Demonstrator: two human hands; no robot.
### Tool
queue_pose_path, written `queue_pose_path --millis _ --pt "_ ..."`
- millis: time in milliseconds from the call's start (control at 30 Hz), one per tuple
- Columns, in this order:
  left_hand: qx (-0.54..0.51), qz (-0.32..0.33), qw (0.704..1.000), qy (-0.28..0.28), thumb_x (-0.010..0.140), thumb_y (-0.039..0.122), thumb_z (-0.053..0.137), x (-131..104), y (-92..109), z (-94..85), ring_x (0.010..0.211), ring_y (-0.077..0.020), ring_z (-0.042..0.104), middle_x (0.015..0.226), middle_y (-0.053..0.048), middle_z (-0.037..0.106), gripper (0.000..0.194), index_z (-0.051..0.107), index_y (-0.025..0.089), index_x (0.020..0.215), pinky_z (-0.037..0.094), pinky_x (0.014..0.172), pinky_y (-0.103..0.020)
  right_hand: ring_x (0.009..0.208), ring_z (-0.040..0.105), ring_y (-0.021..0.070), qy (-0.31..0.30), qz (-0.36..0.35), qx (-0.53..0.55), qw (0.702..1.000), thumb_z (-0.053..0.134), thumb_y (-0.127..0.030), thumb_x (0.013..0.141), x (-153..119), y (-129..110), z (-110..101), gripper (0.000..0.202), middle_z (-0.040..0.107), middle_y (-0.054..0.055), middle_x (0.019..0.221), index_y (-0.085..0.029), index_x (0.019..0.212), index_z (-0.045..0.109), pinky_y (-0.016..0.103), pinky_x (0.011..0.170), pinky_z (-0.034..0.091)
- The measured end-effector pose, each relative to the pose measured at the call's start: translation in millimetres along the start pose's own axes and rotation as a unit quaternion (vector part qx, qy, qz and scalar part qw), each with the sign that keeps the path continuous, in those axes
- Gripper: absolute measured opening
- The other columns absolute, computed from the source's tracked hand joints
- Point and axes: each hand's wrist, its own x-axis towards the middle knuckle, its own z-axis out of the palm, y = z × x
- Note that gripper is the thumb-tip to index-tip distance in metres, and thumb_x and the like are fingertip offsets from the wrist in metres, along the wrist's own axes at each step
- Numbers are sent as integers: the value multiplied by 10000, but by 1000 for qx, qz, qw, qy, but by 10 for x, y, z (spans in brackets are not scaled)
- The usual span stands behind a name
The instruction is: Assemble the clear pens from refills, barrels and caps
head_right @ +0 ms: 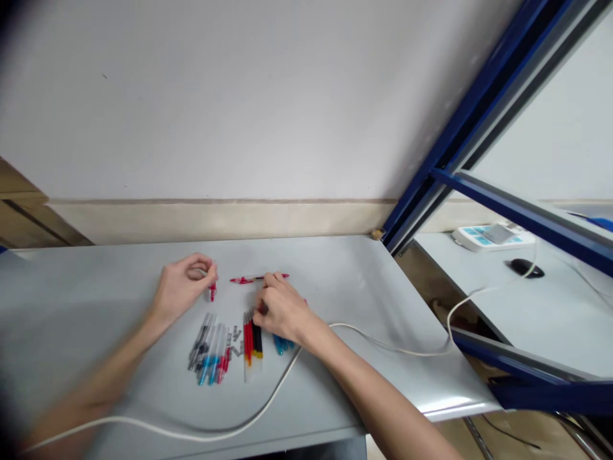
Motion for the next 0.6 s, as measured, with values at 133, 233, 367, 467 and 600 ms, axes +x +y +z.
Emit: queue_pose_path --millis 133,233,367,467,600 --pt "-240 -2 971 -24 864 402 670 -103 -114 165 625 -157 646 748 -55 735 239 611 172 835 524 635 -282 885 494 202 -2 4 1 1000 694 -170 810 18 9 45 194 537 50 855 -169 640 600 333 845 427" --pt "-299 -24 954 -28 882 392 686 -160 -145 240 614 -150 644 741 -52 730 241 619 162 858 539 633 -287 862 498 193 3 14 -14 1000 685 -147 814 28 10 59 198 535 46 843 -168 642 589 332 850 424" --pt "-342 -51 938 -10 891 405 689 -175 -132 253 583 -149 643 754 -45 718 263 624 154 936 536 576 -283 839 502 194 19 24 -55 998 652 -182 870 31 29 105 224 538 51 840 -172 658 581 342 863 425" --pt "-356 -68 932 -8 887 415 695 -171 -130 243 576 -147 640 741 -36 707 281 613 155 955 525 556 -270 816 496 198 30 14 -87 996 596 -205 922 29 36 164 251 541 52 821 -178 674 568 343 842 425" --pt "-371 -67 926 -15 899 409 682 -175 -129 239 582 -138 616 693 -10 672 270 591 168 980 487 556 -253 757 472 187 35 16 -74 997 527 -125 914 36 23 182 283 526 39 753 -185 639 507 322 763 408"
